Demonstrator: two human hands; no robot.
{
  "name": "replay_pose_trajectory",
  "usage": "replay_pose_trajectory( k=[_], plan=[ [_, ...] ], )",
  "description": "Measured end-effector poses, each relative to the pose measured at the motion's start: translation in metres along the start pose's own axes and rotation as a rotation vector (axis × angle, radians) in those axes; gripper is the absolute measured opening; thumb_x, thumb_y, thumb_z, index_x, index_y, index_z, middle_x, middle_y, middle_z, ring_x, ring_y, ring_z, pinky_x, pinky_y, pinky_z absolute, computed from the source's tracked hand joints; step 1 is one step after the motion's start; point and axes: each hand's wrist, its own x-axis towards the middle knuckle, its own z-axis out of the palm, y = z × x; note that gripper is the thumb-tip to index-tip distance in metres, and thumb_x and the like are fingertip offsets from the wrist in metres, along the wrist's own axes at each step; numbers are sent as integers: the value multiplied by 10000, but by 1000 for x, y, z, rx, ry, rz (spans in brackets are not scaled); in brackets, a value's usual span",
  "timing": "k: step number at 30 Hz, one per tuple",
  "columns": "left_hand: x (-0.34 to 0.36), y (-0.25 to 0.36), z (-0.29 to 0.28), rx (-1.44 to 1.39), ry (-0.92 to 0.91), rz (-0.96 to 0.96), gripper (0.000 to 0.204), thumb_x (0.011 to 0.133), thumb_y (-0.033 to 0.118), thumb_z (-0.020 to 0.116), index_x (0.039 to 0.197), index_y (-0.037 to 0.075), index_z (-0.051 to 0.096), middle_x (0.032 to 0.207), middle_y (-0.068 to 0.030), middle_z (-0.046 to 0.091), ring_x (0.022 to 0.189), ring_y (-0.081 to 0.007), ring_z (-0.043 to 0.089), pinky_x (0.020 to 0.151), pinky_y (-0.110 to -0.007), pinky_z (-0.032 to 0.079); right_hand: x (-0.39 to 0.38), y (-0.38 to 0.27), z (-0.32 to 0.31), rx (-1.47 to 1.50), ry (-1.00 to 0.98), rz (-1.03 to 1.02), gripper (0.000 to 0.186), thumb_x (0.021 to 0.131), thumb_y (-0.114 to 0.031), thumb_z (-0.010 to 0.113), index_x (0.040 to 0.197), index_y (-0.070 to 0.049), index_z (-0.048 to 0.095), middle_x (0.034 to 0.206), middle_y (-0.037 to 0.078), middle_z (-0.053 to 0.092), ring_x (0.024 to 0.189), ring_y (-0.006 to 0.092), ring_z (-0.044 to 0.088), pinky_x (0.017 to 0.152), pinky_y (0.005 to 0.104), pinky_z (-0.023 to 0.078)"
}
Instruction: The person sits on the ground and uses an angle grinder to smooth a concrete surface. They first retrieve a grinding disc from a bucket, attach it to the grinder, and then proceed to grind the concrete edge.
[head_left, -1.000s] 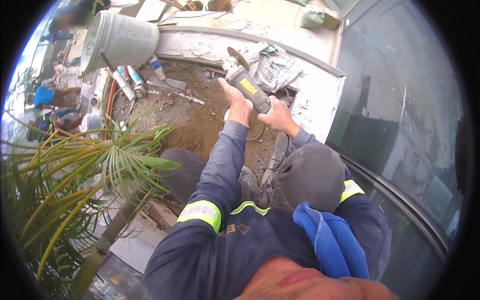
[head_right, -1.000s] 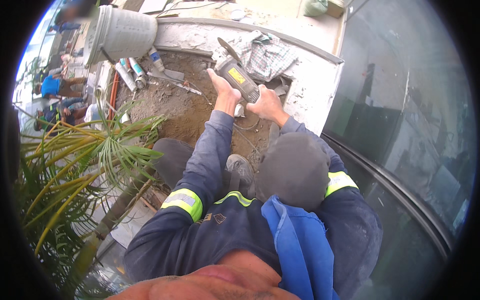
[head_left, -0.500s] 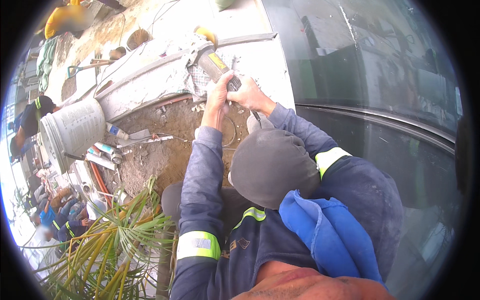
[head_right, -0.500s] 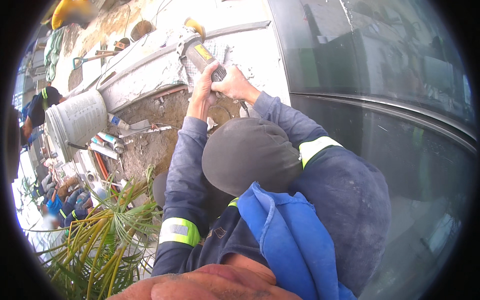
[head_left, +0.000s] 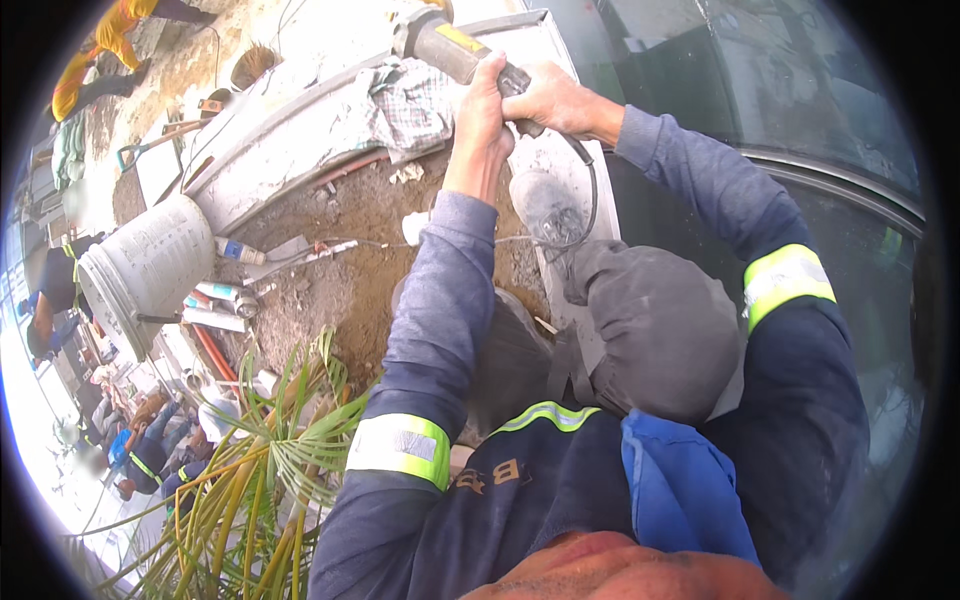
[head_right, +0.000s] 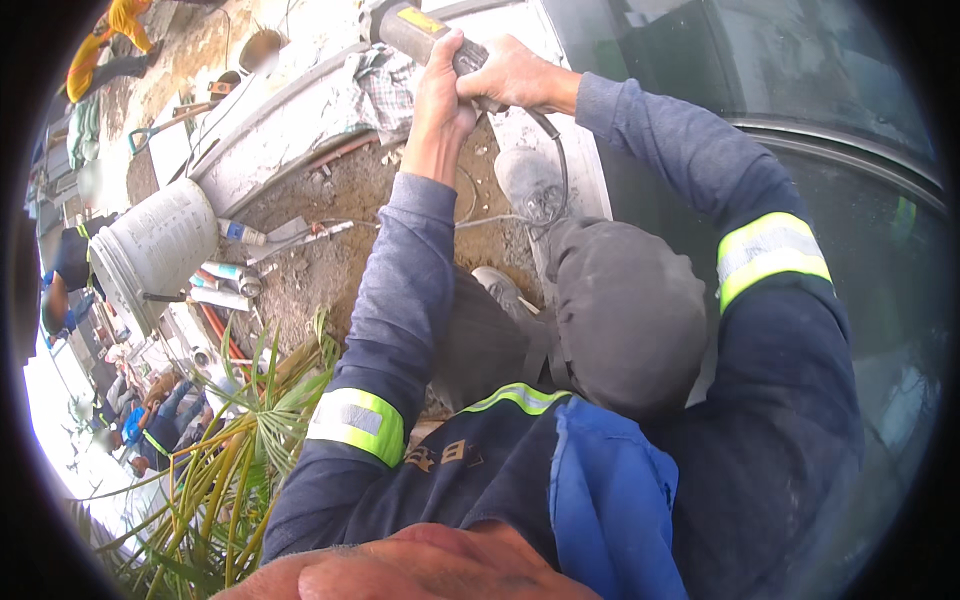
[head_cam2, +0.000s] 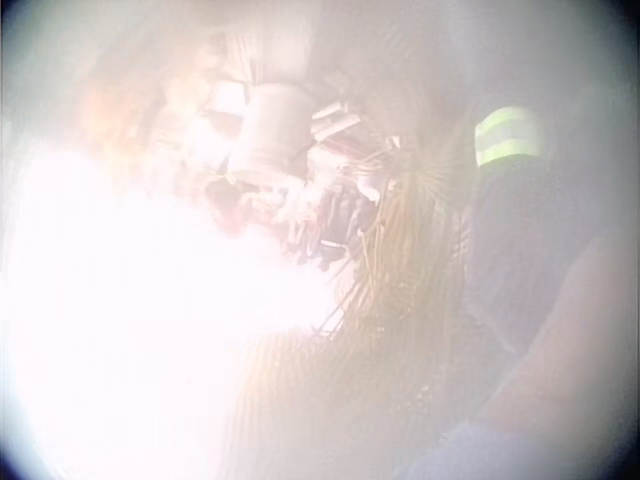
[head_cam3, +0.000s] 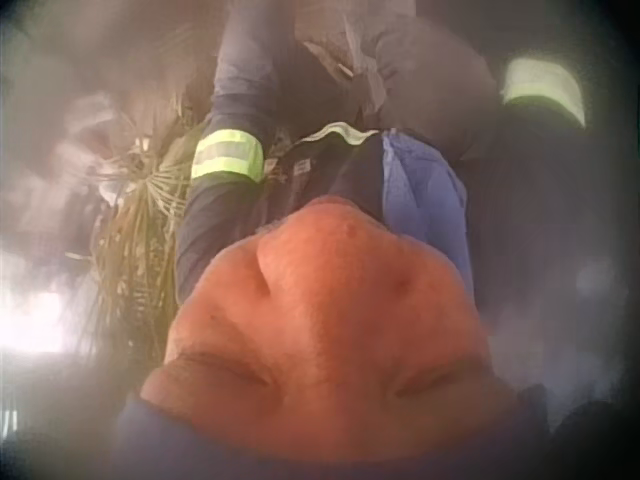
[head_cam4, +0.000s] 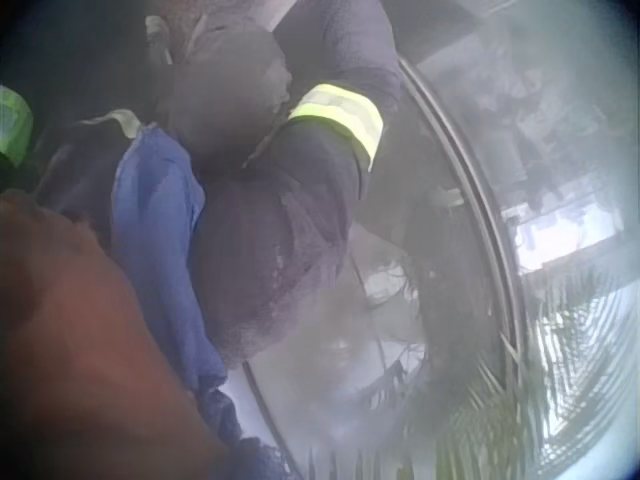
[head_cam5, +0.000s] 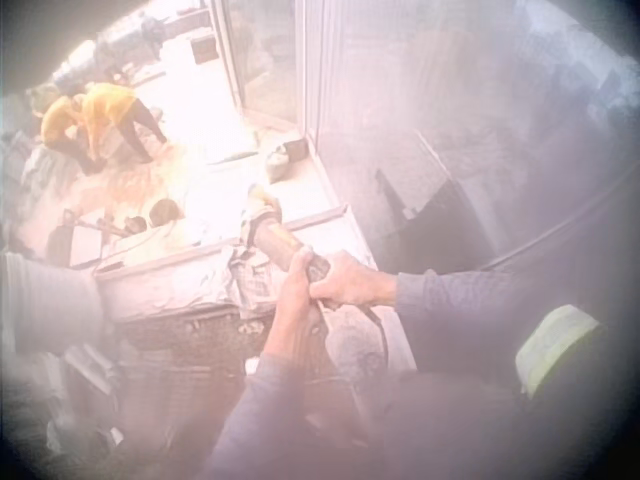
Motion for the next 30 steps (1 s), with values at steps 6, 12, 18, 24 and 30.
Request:
replay_pose_trajectory(
  k=[6, 12, 18, 24, 30],
  plan=[
    [-35, -30, 0, 197, -20, 106, 336, 927, 172, 721, 1181, -20, 613, 1068, -78, 667, 933, -151, 660, 838, -317, 554, -60, 12, 16, -58, 179, -80, 354, 827, -182, 743, 1073, 57, 655, 874, 115, 697, 756, 169, 656, 697, 321, 538],
    [-26, -65, 2, 673, -311, 286, 656, 974, 481, 695, 1347, -36, 537, 1215, -111, 634, 1104, -194, 619, 973, -345, 516, -77, 86, 8, -68, 497, -299, 444, 811, -164, 792, 1171, 56, 655, 1028, 158, 753, 926, 201, 712, 854, 340, 557],
    [54, -57, -105, 2159, 128, 534, 1015, 871, 745, 641, 1554, 37, 392, 1599, -300, 320, 1452, -465, 351, 1136, -557, 394, -133, 114, -42, -60, 635, -248, 307, 797, -120, 779, 1022, 67, 687, 899, 111, 756, 780, 145, 689, 741, 319, 551],
    [91, 36, -208, 2688, 13, 300, 546, 962, 230, 634, 1475, 96, 504, 1365, -244, 585, 1276, -368, 578, 997, -486, 547, -157, 140, -18, 143, 580, -156, 276, 836, -72, 731, 1077, 42, 661, 851, 33, 683, 721, 98, 614, 688, 265, 508],
    [4, 139, -166, 2130, 406, 861, 261, 872, 96, 699, 1125, 39, 671, 1031, -242, 668, 1075, -365, 673, 856, -470, 596, -149, 153, -25, 197, 492, -129, 240, 845, -53, 722, 1056, 34, 647, 812, 30, 665, 677, 86, 599, 645, 252, 490]
  ],
)
